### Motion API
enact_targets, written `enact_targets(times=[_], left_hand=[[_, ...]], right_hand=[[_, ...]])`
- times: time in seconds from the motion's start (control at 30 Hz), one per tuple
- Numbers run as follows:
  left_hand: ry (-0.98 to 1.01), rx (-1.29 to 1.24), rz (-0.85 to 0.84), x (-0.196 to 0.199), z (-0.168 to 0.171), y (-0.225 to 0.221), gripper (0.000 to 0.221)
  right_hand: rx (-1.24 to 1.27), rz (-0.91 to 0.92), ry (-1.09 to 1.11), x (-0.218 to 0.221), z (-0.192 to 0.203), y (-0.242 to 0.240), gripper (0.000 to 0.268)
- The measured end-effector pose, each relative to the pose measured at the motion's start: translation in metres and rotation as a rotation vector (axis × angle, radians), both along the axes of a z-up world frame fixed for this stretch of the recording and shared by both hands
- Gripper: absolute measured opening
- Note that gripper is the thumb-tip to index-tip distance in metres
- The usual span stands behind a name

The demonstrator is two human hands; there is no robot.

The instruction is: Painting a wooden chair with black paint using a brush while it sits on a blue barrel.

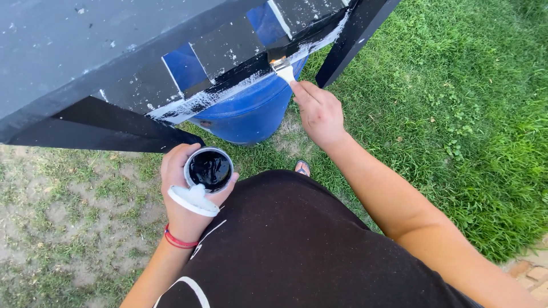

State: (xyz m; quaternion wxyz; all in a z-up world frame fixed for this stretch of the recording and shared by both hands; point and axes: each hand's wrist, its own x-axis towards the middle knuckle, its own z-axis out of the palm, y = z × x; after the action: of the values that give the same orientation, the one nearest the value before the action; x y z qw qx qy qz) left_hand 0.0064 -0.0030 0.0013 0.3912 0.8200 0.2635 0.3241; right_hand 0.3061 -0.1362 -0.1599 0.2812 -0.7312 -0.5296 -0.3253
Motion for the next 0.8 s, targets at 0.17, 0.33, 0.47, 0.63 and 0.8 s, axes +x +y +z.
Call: enact_targets(times=[0.17, 0.33, 0.47, 0.63, 0.8], left_hand=[[-0.120, 0.085, -0.027, -0.011, -0.010, 0.011, 0.076], [-0.209, 0.146, -0.071, -0.010, -0.015, 0.018, 0.069], [-0.148, 0.214, -0.142, -0.001, 0.008, 0.016, 0.058], [-0.122, 0.128, -0.155, 0.005, 0.007, 0.012, 0.075], [-0.216, 0.106, -0.115, 0.000, -0.005, 0.012, 0.073]], right_hand=[[-0.363, -0.190, -0.140, -0.017, 0.020, -0.054, 0.025], [0.087, 0.146, 0.647, -0.058, 0.087, -0.080, 0.018], [0.429, 0.058, 0.774, -0.071, 0.123, -0.078, 0.009], [0.431, -0.156, 0.833, -0.027, 0.108, -0.062, 0.016], [0.241, -0.249, 0.840, -0.015, 0.078, -0.036, 0.023]])
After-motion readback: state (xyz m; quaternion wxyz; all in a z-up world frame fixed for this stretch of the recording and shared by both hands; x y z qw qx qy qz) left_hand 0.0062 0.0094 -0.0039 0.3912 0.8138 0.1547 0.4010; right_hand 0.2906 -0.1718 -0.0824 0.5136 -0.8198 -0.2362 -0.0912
